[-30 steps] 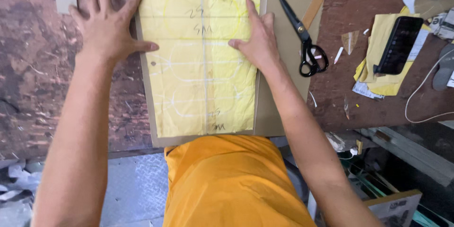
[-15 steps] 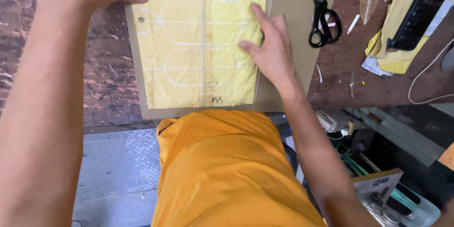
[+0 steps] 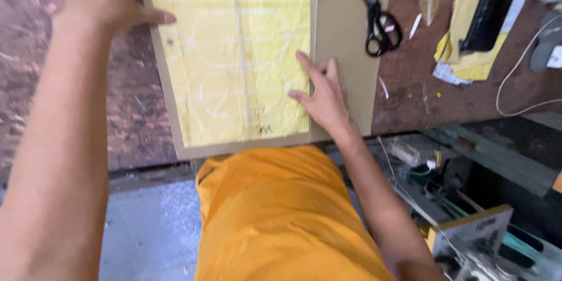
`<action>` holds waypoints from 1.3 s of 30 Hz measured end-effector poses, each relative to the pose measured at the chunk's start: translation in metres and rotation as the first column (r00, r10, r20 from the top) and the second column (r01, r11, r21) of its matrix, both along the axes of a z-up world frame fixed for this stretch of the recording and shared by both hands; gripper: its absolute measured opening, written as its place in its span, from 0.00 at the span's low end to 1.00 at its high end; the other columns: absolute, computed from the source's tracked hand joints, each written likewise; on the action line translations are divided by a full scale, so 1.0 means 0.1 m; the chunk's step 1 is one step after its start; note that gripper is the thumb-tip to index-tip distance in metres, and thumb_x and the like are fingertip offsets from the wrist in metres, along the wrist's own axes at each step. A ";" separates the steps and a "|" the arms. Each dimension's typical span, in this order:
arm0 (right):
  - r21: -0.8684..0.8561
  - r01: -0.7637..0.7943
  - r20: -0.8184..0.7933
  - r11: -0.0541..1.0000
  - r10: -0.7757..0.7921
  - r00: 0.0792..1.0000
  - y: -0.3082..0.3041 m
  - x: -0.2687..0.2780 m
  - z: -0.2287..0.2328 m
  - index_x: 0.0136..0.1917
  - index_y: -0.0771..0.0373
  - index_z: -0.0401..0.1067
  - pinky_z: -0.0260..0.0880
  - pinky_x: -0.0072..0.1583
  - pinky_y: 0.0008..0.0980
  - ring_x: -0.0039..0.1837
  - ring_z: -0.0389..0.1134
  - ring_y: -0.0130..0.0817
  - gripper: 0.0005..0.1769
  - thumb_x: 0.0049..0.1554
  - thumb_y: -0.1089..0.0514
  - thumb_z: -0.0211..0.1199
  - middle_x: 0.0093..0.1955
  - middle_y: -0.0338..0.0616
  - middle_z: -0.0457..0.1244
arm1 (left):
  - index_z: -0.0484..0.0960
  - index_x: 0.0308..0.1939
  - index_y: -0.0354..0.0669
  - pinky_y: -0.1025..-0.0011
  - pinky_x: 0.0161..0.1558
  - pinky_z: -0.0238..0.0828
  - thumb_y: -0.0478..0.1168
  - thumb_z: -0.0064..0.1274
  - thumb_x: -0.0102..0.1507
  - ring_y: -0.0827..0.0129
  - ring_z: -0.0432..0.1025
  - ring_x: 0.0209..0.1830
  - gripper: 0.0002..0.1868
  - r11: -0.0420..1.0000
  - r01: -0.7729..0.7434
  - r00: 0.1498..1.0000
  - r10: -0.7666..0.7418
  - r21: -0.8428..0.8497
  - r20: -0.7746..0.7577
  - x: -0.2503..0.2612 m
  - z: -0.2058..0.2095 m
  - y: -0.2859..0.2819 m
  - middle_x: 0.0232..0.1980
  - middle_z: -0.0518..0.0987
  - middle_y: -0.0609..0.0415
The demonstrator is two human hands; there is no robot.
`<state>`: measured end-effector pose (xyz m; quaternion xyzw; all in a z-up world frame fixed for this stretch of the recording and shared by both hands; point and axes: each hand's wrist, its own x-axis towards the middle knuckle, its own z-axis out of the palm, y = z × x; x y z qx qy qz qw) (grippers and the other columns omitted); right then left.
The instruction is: The person measures and marks a large sheet of cardboard using a tape measure and ruler, then cuts along the marked line with scissors. They place a yellow patterned template on the cut piece, trace its outline, and cut around the template. Finally, they align and mark another section of cardboard.
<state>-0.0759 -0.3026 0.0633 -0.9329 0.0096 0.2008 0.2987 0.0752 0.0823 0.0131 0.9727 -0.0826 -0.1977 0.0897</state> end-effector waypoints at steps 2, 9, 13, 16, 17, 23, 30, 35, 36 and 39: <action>-0.021 0.036 -0.034 0.999 -0.037 0.999 0.03 0.04 0.00 0.78 0.41 0.62 0.69 0.59 0.43 0.54 0.63 0.44 0.49 0.47 0.53 0.79 0.54 0.47 0.53 | 0.59 0.81 0.66 0.19 0.64 0.40 0.70 0.72 0.38 0.35 0.45 0.79 0.68 0.999 -0.031 0.999 0.030 0.017 0.032 0.10 0.05 -0.03 0.80 0.54 0.37; 0.002 0.015 0.049 1.000 -0.015 0.999 0.02 -0.04 -0.06 0.77 0.45 0.62 0.69 0.58 0.44 0.55 0.62 0.46 0.48 0.46 0.54 0.78 0.54 0.48 0.53 | 0.49 0.83 0.76 0.16 0.67 0.33 0.71 0.70 0.35 0.36 0.32 0.84 0.75 0.996 -0.091 0.994 0.091 0.002 -0.053 0.06 0.01 -0.06 0.85 0.39 0.40; 0.029 0.035 0.068 0.999 -0.036 0.997 0.05 0.00 -0.01 0.77 0.48 0.63 0.68 0.58 0.42 0.55 0.62 0.44 0.47 0.47 0.55 0.78 0.54 0.49 0.54 | 0.47 0.82 0.77 0.17 0.67 0.34 0.71 0.70 0.34 0.38 0.32 0.84 0.75 0.995 -0.096 0.993 0.098 0.025 -0.069 0.08 -0.01 -0.09 0.85 0.38 0.40; 0.055 0.061 0.130 0.997 -0.067 0.989 0.12 0.18 0.03 0.77 0.51 0.63 0.68 0.59 0.40 0.54 0.62 0.43 0.43 0.51 0.57 0.76 0.52 0.49 0.55 | 0.45 0.82 0.78 0.17 0.67 0.34 0.73 0.69 0.34 0.37 0.31 0.83 0.76 0.995 -0.089 0.993 0.091 0.034 -0.074 0.08 0.00 -0.09 0.84 0.38 0.40; 0.066 0.058 0.141 0.996 -0.067 0.988 0.15 0.29 0.04 0.77 0.52 0.63 0.68 0.58 0.40 0.54 0.62 0.43 0.42 0.53 0.57 0.75 0.53 0.48 0.55 | 0.46 0.82 0.78 0.17 0.67 0.34 0.73 0.69 0.34 0.37 0.31 0.83 0.76 0.996 -0.085 0.994 0.087 0.037 -0.071 0.06 0.00 -0.09 0.84 0.39 0.40; 0.140 -0.040 0.147 0.989 0.019 0.989 0.52 0.92 0.01 0.79 0.50 0.58 0.71 0.57 0.38 0.55 0.64 0.40 0.46 0.52 0.58 0.74 0.57 0.47 0.54 | 0.45 0.82 0.79 0.17 0.67 0.35 0.75 0.68 0.34 0.38 0.31 0.83 0.75 0.995 -0.068 0.995 0.073 0.071 -0.068 0.06 0.06 -0.11 0.85 0.40 0.41; -0.037 -0.128 -0.020 0.991 0.128 0.992 0.75 1.06 0.00 0.80 0.47 0.54 0.69 0.57 0.44 0.54 0.64 0.44 0.56 0.45 0.48 0.80 0.58 0.46 0.52 | 0.44 0.81 0.79 0.19 0.67 0.34 0.76 0.68 0.31 0.41 0.31 0.83 0.77 0.992 -0.092 0.992 0.099 0.082 -0.083 0.08 0.02 -0.11 0.84 0.40 0.44; -0.027 -0.122 -0.017 0.992 0.121 0.992 0.71 1.05 -0.10 0.80 0.46 0.53 0.69 0.57 0.44 0.54 0.65 0.44 0.58 0.44 0.47 0.80 0.57 0.46 0.52 | 0.46 0.81 0.77 0.19 0.68 0.34 0.75 0.68 0.32 0.42 0.32 0.84 0.76 0.990 -0.109 0.990 0.116 0.083 -0.079 0.07 0.08 -0.13 0.84 0.41 0.45; -0.026 -0.125 -0.005 0.992 0.125 0.992 0.71 1.04 -0.11 0.81 0.46 0.53 0.69 0.57 0.44 0.54 0.65 0.44 0.58 0.44 0.47 0.80 0.58 0.46 0.51 | 0.46 0.81 0.77 0.19 0.68 0.34 0.75 0.68 0.32 0.42 0.32 0.84 0.76 0.991 -0.112 0.990 0.118 0.080 -0.081 0.07 0.10 -0.13 0.85 0.41 0.45; -0.006 -0.126 0.035 0.992 0.126 0.991 0.69 1.04 -0.14 0.80 0.47 0.54 0.67 0.56 0.45 0.56 0.65 0.44 0.58 0.42 0.48 0.81 0.58 0.46 0.52 | 0.45 0.81 0.76 0.19 0.68 0.33 0.75 0.68 0.32 0.42 0.32 0.83 0.77 0.991 -0.109 0.990 0.115 0.072 -0.083 0.09 0.11 -0.14 0.84 0.41 0.45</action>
